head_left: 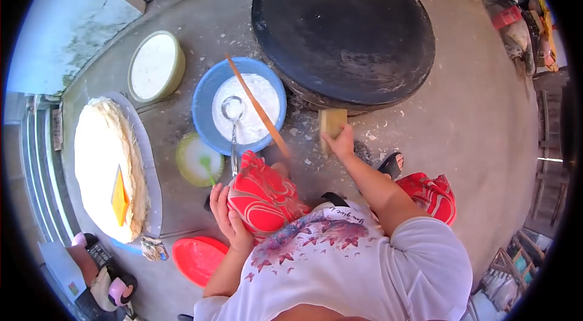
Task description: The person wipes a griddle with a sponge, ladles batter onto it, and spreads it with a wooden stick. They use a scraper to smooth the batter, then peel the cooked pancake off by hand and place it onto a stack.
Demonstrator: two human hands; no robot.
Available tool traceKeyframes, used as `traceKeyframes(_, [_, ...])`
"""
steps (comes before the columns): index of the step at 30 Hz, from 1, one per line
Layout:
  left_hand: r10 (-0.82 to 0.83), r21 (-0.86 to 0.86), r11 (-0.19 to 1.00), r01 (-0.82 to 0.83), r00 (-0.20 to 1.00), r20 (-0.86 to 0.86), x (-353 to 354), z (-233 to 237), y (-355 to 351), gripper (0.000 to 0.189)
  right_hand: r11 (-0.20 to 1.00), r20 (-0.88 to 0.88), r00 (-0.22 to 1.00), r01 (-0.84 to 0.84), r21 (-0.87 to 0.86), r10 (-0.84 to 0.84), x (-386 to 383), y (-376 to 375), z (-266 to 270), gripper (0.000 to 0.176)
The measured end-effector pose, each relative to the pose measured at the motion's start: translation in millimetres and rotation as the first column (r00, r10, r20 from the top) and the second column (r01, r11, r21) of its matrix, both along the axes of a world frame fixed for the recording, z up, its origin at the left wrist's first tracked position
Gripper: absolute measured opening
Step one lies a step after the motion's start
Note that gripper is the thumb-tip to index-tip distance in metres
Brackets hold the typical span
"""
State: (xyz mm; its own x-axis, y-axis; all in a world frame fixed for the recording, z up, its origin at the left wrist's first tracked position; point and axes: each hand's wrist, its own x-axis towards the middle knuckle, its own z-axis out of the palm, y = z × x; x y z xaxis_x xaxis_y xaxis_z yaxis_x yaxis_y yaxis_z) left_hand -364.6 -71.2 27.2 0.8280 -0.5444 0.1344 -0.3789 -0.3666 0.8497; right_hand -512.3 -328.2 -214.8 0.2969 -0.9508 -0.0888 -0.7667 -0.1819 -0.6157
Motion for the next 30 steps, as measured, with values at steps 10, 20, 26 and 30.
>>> traceKeyframes(10, [0.017,-0.012,1.000,-0.017,1.000,-0.002,7,-2,6,0.045,0.737,-0.114,0.936,-0.182,0.651,0.332,58,5,7,0.073])
traceKeyframes(20, [-0.003,-0.097,0.995,-0.006,0.996,-0.094,11,-16,11,0.053,0.271,0.474,0.881,-0.461,0.845,0.021,115,54,15,0.041])
traceKeyframes(26, [0.409,0.230,0.912,-0.339,0.796,-0.447,63,-106,13,0.053,0.407,0.478,0.866,-0.493,0.769,0.145,67,34,129,0.016])
traceKeyframes(30, [0.399,0.368,0.915,-0.166,0.509,-0.763,105,-174,-5,0.039,0.476,0.477,0.861,-0.499,0.724,0.177,18,20,192,0.013])
